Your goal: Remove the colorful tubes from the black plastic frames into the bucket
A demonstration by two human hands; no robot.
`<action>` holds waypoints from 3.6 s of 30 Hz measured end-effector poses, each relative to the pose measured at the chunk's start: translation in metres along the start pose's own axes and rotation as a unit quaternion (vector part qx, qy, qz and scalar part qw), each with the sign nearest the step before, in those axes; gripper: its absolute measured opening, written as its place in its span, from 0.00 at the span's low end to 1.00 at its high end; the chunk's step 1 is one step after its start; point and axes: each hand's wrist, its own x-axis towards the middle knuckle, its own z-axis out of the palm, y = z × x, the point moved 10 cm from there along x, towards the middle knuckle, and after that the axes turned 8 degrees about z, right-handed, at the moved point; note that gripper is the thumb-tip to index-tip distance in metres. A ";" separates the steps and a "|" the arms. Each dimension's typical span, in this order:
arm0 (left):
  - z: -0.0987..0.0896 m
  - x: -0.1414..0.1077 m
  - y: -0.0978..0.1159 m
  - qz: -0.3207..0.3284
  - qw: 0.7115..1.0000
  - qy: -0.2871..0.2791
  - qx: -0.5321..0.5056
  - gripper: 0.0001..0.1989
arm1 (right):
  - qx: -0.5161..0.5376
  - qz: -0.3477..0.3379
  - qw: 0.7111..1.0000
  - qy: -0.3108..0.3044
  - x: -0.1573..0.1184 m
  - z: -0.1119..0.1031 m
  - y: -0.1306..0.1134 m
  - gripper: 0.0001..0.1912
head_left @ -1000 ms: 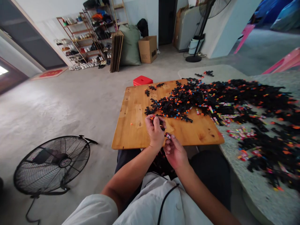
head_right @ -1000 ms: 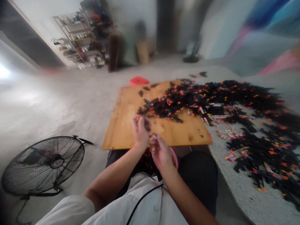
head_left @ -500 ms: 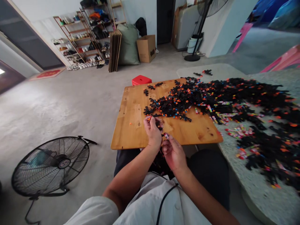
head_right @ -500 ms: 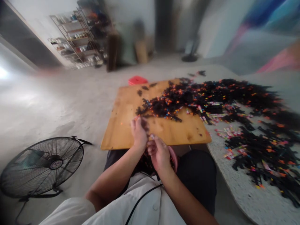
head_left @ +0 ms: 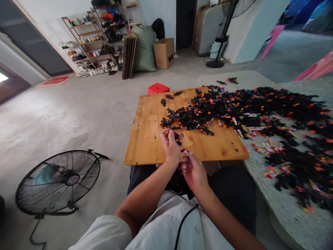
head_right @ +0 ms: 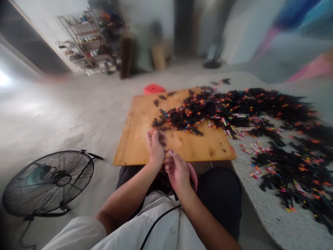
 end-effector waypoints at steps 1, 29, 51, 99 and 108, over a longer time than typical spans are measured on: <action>0.001 0.000 0.000 0.005 1.000 -0.003 -0.005 0.13 | -0.019 -0.015 1.000 0.004 0.000 -0.001 -0.002 0.19; -0.037 0.040 -0.037 0.060 0.962 -0.131 0.233 0.20 | -0.426 -0.097 0.899 0.023 -0.017 -0.058 -0.035 0.19; -0.026 0.032 -0.047 0.229 0.439 -0.589 0.638 0.12 | -0.774 -0.198 0.518 0.304 0.134 -0.021 -0.203 0.21; 0.054 -0.046 0.030 0.323 0.715 -0.535 0.313 0.12 | -0.161 -0.122 0.977 -0.067 0.003 0.001 -0.089 0.10; 0.056 -0.048 0.018 0.246 0.714 -0.580 0.305 0.15 | -0.333 -0.183 0.923 -0.054 -0.004 -0.003 -0.100 0.07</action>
